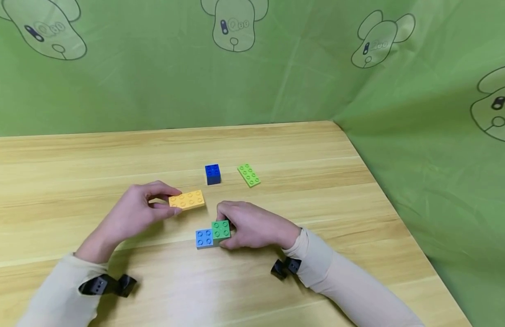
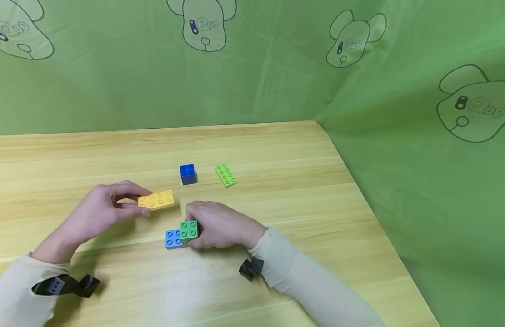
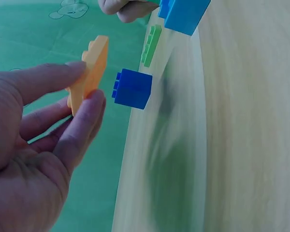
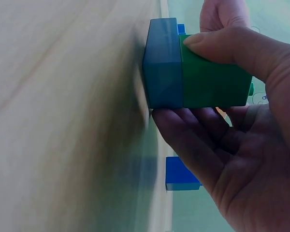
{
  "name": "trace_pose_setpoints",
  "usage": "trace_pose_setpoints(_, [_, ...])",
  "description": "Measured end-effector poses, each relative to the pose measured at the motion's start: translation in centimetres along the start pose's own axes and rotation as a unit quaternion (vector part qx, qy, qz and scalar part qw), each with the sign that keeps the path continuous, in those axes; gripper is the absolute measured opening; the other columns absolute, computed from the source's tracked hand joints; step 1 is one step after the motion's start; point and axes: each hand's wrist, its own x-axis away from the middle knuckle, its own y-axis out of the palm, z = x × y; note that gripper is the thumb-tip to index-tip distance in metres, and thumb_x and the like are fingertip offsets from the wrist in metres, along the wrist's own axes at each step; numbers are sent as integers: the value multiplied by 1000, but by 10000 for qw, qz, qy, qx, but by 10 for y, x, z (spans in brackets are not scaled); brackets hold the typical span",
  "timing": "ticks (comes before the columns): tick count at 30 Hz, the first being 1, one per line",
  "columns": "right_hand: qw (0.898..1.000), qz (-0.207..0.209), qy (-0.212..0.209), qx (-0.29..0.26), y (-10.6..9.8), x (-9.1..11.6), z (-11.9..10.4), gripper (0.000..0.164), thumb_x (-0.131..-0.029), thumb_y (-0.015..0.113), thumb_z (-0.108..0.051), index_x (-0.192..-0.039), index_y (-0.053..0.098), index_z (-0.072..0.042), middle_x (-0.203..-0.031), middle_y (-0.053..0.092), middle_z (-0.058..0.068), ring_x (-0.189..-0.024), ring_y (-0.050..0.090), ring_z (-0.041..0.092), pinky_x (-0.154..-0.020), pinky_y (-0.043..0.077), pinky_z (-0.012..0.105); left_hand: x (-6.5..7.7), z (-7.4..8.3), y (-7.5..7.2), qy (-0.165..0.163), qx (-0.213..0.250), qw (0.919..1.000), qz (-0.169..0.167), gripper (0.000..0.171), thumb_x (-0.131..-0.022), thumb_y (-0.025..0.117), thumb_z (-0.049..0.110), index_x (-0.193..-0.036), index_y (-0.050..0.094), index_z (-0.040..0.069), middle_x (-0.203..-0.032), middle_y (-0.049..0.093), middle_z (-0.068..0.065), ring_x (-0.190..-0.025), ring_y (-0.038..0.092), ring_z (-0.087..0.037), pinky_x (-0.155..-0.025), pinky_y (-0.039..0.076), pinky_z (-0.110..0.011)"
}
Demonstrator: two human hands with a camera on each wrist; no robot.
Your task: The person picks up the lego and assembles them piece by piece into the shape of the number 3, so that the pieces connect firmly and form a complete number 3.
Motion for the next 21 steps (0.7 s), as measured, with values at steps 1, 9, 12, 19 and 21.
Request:
trace_pose_setpoints(1, [10000,-3,15,-18,0,0,0,34,-81,82,-23,-92,50,-18,-82,53,0,-72,47,9,-57,38,21,0,0,1,25,64,10000,-12,33,-85,79,20,-114,70,7,-110,66,-6,-90,63,-21,-70,57,-29])
trace_pose_setpoints(9, [9999,8,-1,-124,0,0,2,33,-80,82,-22,-92,51,-18,-82,53,0,-72,47,9,-57,38,21,4,3,5,228,607,9978,-162,33,-84,80,18,-113,70,6,-112,65,-6,-93,64,-25,-67,57,-28])
trace_pose_setpoints(12, [9999,18,-18,-153,0,0,2,34,-80,82,-22,-91,50,-18,-82,52,0,-72,47,9,-58,37,21,6,5,7,296,819,9960,-213,34,-83,81,16,-113,70,5,-113,64,-8,-93,66,-26,-68,58,-29])
trace_pose_setpoints(19, [9998,6,-40,-186,1,-1,2,36,-80,82,-22,-92,49,-16,-82,53,1,-73,48,10,-57,38,21,9,9,11,459,1208,9906,-438,35,-81,81,7,-113,69,2,-114,64,-11,-90,69,-20,-73,59,-32])
trace_pose_setpoints(21, [9998,-10,-16,-199,1,-1,1,37,-79,83,-22,-94,49,-16,-85,54,0,-75,50,11,-58,40,21,9,10,12,504,1274,9893,-493,35,-80,81,6,-112,69,1,-114,63,-12,-90,69,-20,-74,59,-33])
